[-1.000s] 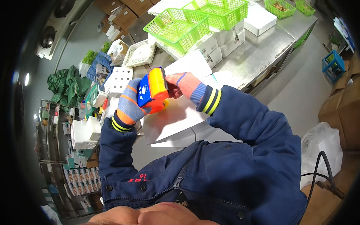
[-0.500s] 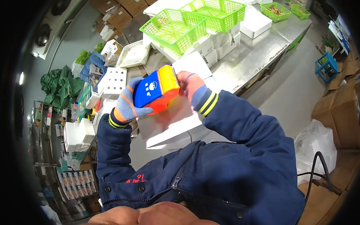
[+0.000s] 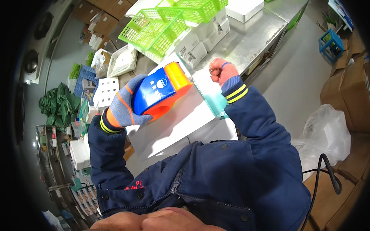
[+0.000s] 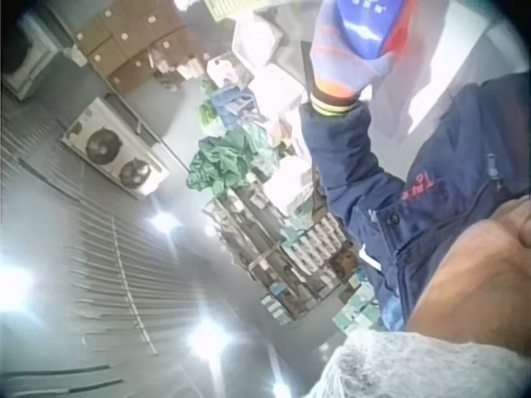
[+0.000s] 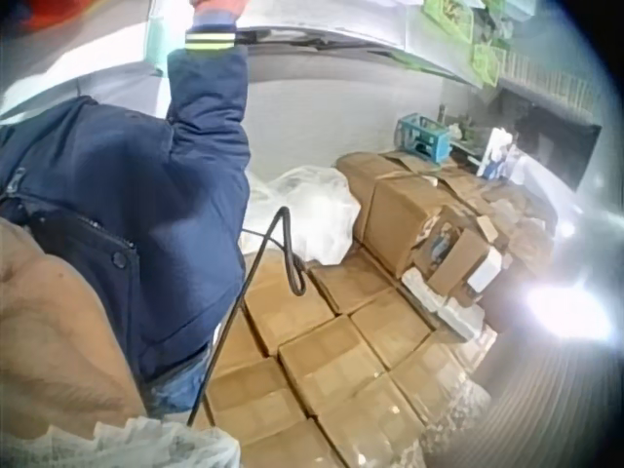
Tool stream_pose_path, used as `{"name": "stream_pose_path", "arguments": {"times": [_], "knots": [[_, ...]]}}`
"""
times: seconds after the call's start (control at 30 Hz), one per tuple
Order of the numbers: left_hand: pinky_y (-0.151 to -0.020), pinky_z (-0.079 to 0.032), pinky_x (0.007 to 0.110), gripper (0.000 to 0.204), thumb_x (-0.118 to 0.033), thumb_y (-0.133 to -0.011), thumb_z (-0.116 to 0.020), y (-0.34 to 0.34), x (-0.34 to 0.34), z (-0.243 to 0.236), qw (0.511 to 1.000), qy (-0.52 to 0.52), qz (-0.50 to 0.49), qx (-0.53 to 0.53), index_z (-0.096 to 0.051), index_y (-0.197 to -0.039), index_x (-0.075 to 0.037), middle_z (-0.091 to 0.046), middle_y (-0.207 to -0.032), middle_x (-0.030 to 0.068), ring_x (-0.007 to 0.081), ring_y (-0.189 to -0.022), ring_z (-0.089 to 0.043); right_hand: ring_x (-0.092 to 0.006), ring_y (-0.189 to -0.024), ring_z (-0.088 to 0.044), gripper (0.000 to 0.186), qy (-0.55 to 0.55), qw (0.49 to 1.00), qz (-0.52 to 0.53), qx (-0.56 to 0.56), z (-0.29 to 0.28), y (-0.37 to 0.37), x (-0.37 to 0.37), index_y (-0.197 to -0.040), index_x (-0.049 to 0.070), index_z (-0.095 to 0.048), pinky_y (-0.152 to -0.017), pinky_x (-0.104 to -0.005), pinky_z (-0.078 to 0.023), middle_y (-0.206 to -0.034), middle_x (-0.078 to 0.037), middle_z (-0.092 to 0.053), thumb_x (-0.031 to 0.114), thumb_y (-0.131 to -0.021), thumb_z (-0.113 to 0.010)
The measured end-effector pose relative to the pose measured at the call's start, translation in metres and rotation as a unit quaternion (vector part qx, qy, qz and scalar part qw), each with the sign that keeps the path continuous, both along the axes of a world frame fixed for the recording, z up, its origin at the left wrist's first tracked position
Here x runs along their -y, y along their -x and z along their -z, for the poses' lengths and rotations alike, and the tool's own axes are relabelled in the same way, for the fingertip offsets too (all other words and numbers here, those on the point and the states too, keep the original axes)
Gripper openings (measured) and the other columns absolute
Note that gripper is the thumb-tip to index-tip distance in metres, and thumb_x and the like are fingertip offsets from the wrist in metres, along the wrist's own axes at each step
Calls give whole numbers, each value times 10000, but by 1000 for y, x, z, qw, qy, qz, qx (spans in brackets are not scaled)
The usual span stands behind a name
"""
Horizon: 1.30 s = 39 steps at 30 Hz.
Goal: The person repeatedly picks up flat-packed white boxes, folds them into rectangular containers, and seals the seams with a handheld tape dispenser. They place each finished box into a larger brown cardboard box on the floor and continue the cycle.
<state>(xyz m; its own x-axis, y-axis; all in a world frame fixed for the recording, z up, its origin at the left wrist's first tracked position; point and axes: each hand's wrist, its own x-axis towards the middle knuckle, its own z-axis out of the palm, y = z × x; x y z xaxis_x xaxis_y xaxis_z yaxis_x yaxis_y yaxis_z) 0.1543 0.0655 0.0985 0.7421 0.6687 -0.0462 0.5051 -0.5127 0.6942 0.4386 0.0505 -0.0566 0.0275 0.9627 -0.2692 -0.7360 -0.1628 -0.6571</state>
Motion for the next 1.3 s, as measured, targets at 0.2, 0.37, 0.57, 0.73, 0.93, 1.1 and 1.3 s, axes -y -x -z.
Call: {"name": "stream_pose_path", "arguments": {"times": [0.2, 0.37, 0.57, 0.73, 0.93, 1.1, 1.3], "knots": [[-960, -371, 347, 934, -270, -533, -804, -31, -4, -12, 995, 54, -23, -75, -348, -1299, 9, -493, -1201, 156, 234, -1107, -492, -288, -630, -588, 205, -183, 763, 54, 618, 85, 47, -5, -775, 38, -577, -571, -389, -460, -661, -153, -575, 187, -822, -444], [-952, -379, 351, 898, -250, -528, -790, -29, 0, -10, 996, 35, -43, -67, -367, -1280, -1, -507, -1174, 155, 243, -1093, -503, -383, -867, -572, 310, -124, 729, -132, 660, 75, 45, -8, -963, 65, -543, -777, -443, -444, -888, -200, -613, 319, -845, -408], [-949, -380, 349, 895, -239, -532, -775, -25, -2, -6, 995, 0, -57, -84, -358, -1293, -16, -513, -1163, 148, 241, -1086, -500, -377, -907, -569, 391, -29, 815, -122, 566, 63, 53, -13, -1044, 62, -514, -813, -435, -433, -943, -211, -613, 378, -853, -387], [-936, -394, 331, 892, -209, -531, -792, -20, -7, -9, 997, 23, -46, -57, -360, -1285, -8, -520, -1147, 149, 227, -1075, -511, -361, -972, -564, 534, 39, 740, -189, 645, 120, 39, -22, -1172, 21, -484, -869, -390, -427, -1058, -232, -587, 425, -836, -390], [-938, -387, 323, 899, -211, -534, -826, -21, 11, -12, 996, 39, -62, -42, -369, -1280, -4, -513, -1159, 125, 190, -1071, -494, -319, -1176, -429, 623, -200, 799, -15, 568, 76, 10, -2, -1312, 106, -399, -1000, -374, -319, -1262, -165, -477, 172, -726, -598], [-971, -356, 328, 937, -309, -547, -816, -15, 8, -2, 987, 135, -93, 5, -346, -1296, 3, -494, -1195, 120, 206, -1109, -476, -309, -1315, -234, 668, -397, 787, -103, 462, 4, 31, 13, -1337, 109, -370, -1067, -376, -201, -1408, -164, -283, 122, -724, -635], [-725, -435, 232, 392, -356, -820, -632, 11, 4, 20, 948, 232, -206, 72, -647, -944, 16, -629, -806, 34, 68, -736, -523, -193, -1219, -393, 567, -423, 844, -187, 272, -13, 50, 5, -1276, 75, -404, -1106, -395, -145, -1261, -73, -482, 230, -790, -650]]}}
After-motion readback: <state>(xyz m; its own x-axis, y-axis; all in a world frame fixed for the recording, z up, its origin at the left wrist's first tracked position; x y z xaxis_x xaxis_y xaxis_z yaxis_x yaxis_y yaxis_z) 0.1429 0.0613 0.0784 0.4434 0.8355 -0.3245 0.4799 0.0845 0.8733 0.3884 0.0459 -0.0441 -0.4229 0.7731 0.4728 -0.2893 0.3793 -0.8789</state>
